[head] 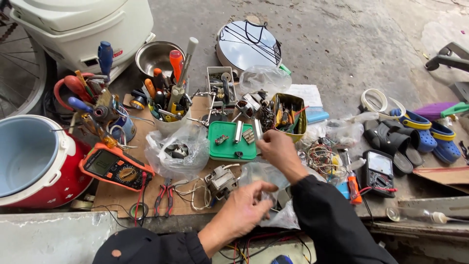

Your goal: The person sits on the ground and sorts through a plastic bag of electronic components, including wires, relays, and small metal parts. They pick up and examine various items, separating them and placing some into a green container or onto the work surface.

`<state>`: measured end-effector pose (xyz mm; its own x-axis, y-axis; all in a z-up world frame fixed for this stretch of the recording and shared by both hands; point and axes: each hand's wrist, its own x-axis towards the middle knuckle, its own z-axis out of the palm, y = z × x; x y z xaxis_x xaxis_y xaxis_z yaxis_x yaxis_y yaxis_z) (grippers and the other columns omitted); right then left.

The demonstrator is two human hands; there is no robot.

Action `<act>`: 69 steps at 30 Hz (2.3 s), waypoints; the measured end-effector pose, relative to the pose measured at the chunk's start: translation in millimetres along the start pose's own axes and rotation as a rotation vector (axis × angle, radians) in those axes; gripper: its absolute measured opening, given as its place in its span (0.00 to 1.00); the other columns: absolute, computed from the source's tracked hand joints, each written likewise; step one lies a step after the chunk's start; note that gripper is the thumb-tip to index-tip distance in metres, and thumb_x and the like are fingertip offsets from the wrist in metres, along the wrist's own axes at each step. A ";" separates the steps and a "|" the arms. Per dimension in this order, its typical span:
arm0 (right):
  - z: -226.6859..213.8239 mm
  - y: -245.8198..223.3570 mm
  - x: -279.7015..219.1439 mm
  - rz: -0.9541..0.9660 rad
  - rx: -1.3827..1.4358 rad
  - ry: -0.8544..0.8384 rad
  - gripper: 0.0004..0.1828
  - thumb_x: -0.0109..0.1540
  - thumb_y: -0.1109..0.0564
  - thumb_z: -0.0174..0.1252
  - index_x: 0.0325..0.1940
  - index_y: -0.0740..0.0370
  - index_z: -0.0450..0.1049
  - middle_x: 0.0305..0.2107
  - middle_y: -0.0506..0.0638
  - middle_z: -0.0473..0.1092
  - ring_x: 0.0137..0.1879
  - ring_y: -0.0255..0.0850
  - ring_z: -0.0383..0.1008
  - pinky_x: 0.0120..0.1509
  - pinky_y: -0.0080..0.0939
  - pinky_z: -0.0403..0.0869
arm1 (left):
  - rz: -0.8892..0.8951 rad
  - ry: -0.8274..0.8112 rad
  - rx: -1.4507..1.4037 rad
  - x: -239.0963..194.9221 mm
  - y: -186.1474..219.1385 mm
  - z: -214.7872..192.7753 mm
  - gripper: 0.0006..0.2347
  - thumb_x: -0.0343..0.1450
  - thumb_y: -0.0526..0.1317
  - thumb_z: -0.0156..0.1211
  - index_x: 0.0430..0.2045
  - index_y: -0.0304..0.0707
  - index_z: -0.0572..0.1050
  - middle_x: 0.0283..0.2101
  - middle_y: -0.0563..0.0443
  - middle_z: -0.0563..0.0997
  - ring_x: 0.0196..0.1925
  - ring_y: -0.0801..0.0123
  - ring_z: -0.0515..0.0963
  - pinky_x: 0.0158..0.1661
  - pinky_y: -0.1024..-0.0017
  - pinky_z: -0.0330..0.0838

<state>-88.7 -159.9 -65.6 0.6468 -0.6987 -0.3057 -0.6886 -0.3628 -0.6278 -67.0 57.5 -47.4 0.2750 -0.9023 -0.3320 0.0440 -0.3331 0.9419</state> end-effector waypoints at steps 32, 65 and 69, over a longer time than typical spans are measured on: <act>40.1 229.6 137.4 0.086 -0.617 0.197 0.17 0.64 0.52 0.57 0.41 0.72 0.81 0.37 0.67 0.81 0.41 0.67 0.83 0.47 0.62 0.80 | -0.318 0.102 -0.223 11.5 -3.8 -5.4 0.31 0.71 0.39 0.62 0.75 0.50 0.68 0.32 0.50 0.92 0.25 0.73 0.85 0.32 0.76 0.79; 5.9 165.2 -60.8 -0.026 -0.579 0.089 0.14 0.65 0.51 0.59 0.39 0.64 0.84 0.36 0.68 0.83 0.49 0.66 0.86 0.54 0.69 0.81 | 0.117 0.253 -0.357 7.2 -11.4 -5.9 0.34 0.69 0.30 0.60 0.77 0.32 0.62 0.17 0.36 0.80 0.17 0.62 0.82 0.28 0.66 0.84; 16.4 179.4 -47.5 0.158 -0.611 0.104 0.27 0.69 0.41 0.53 0.47 0.64 0.87 0.40 0.68 0.83 0.56 0.67 0.85 0.62 0.71 0.81 | 0.115 0.268 -0.389 -2.8 1.4 -11.2 0.34 0.69 0.30 0.60 0.77 0.32 0.62 0.20 0.37 0.83 0.18 0.65 0.82 0.27 0.66 0.83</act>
<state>-237.6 -181.6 -175.5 0.5079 -0.8177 -0.2709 -0.8557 -0.5150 -0.0497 -56.9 62.6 -44.5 0.5347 -0.8079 -0.2479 0.3409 -0.0622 0.9380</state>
